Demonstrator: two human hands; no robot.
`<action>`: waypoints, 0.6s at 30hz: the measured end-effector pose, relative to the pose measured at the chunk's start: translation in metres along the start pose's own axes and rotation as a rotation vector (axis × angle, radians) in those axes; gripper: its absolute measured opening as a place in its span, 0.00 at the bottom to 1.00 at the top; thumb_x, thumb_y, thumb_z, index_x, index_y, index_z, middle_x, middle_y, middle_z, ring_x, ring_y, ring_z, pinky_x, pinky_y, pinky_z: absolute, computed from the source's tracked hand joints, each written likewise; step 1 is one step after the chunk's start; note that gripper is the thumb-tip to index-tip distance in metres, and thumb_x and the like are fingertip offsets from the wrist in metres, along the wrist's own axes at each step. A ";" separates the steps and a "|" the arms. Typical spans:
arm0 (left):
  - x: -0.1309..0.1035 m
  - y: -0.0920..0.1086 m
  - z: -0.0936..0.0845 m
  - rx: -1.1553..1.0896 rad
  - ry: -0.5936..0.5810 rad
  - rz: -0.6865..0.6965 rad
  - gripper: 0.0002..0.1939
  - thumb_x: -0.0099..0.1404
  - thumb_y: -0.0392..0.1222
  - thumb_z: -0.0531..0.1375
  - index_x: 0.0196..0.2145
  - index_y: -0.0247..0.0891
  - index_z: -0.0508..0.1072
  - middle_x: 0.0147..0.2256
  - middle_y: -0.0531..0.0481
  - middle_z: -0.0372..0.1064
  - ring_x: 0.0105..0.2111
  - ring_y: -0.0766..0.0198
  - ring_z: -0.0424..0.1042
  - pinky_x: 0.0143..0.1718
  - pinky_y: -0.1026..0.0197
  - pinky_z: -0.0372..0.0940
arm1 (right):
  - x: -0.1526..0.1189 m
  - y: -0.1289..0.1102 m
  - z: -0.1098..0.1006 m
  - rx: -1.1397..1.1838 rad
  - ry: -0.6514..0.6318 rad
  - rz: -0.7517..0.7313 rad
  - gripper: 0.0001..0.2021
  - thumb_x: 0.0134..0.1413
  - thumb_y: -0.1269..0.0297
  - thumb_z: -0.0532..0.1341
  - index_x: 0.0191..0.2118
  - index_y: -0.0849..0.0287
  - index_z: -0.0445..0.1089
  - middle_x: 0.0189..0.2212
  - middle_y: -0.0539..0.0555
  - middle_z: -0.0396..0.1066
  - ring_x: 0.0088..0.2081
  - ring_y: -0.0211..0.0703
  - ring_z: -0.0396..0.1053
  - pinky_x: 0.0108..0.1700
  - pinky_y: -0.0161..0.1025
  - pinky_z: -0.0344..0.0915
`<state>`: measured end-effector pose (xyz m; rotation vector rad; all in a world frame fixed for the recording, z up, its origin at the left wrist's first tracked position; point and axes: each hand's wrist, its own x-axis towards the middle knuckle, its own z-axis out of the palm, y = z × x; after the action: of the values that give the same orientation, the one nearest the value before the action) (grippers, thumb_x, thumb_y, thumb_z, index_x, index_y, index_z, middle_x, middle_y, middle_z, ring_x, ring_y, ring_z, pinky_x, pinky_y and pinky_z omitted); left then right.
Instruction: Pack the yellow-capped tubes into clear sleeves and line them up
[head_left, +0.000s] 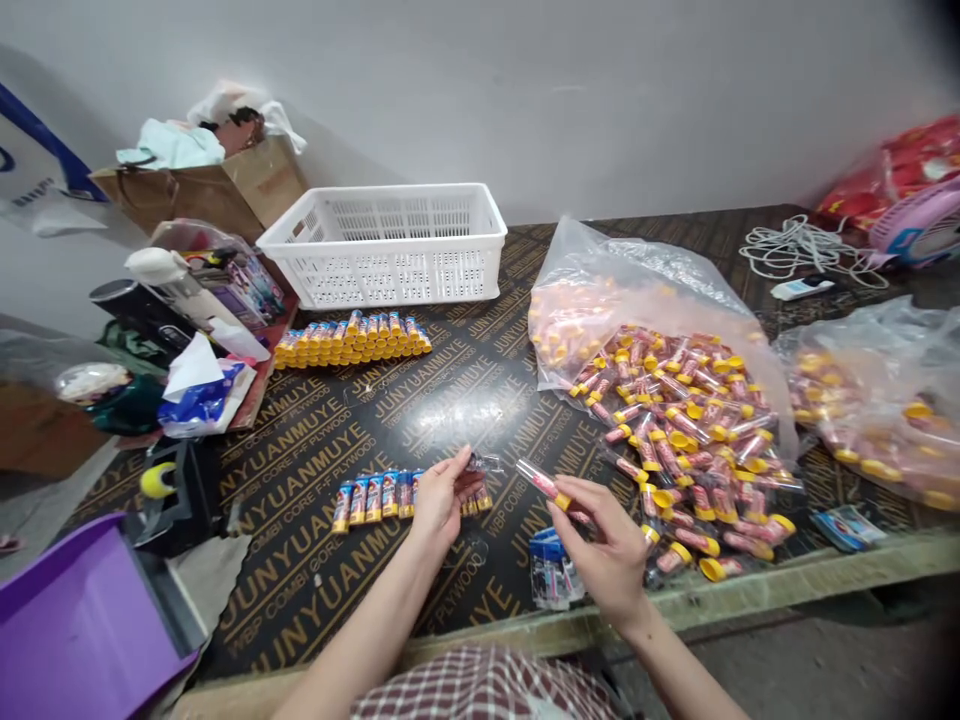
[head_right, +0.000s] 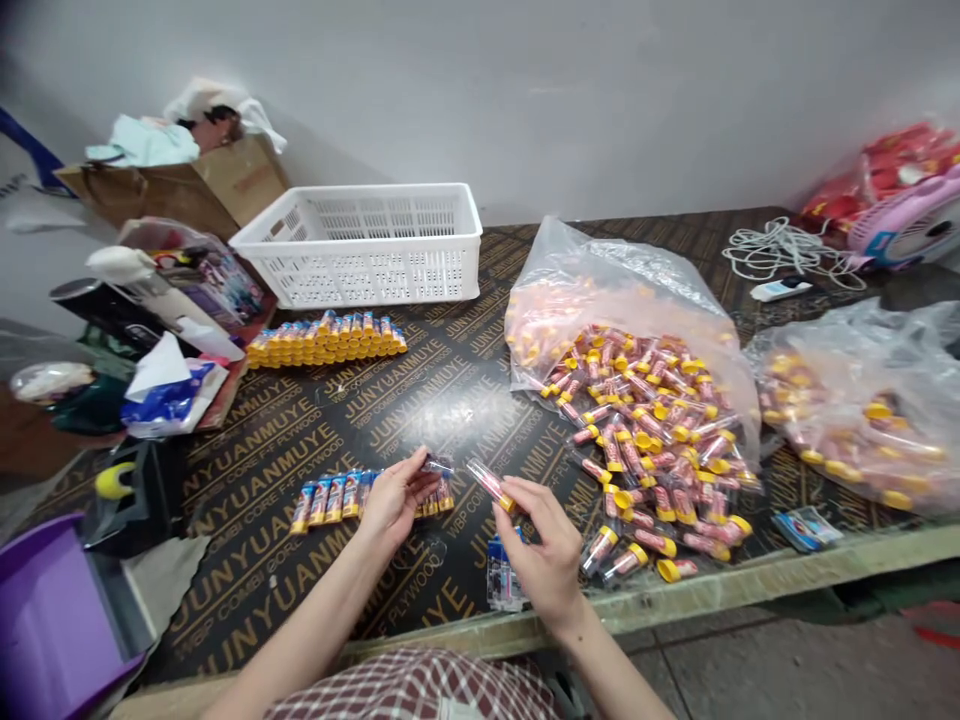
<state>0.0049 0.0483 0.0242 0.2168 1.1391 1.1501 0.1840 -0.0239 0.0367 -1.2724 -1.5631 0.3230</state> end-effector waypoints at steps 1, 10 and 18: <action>-0.001 -0.002 0.000 0.005 -0.002 -0.005 0.17 0.38 0.44 0.73 0.23 0.32 0.72 0.20 0.51 0.72 0.22 0.66 0.73 0.25 0.66 0.67 | -0.002 0.000 0.003 -0.028 0.011 -0.036 0.16 0.50 0.76 0.61 0.44 0.54 0.70 0.40 0.54 0.72 0.43 0.43 0.71 0.44 0.41 0.70; -0.020 -0.009 0.011 0.095 -0.143 0.124 0.18 0.43 0.47 0.71 0.28 0.33 0.73 0.25 0.53 0.72 0.24 0.69 0.70 0.28 0.65 0.67 | -0.008 0.000 0.012 0.030 -0.196 -0.089 0.20 0.55 0.77 0.57 0.51 0.52 0.67 0.45 0.56 0.70 0.46 0.43 0.69 0.49 0.42 0.68; -0.033 -0.011 0.009 0.278 -0.388 -0.078 0.20 0.40 0.43 0.72 0.30 0.30 0.74 0.25 0.50 0.71 0.22 0.71 0.68 0.26 0.68 0.62 | -0.007 0.009 0.009 0.095 -0.321 0.000 0.38 0.43 0.77 0.59 0.62 0.50 0.52 0.56 0.59 0.55 0.52 0.49 0.64 0.48 0.46 0.69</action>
<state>0.0203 0.0207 0.0414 0.5802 0.9466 0.8315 0.1806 -0.0227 0.0225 -1.1880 -1.7932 0.6193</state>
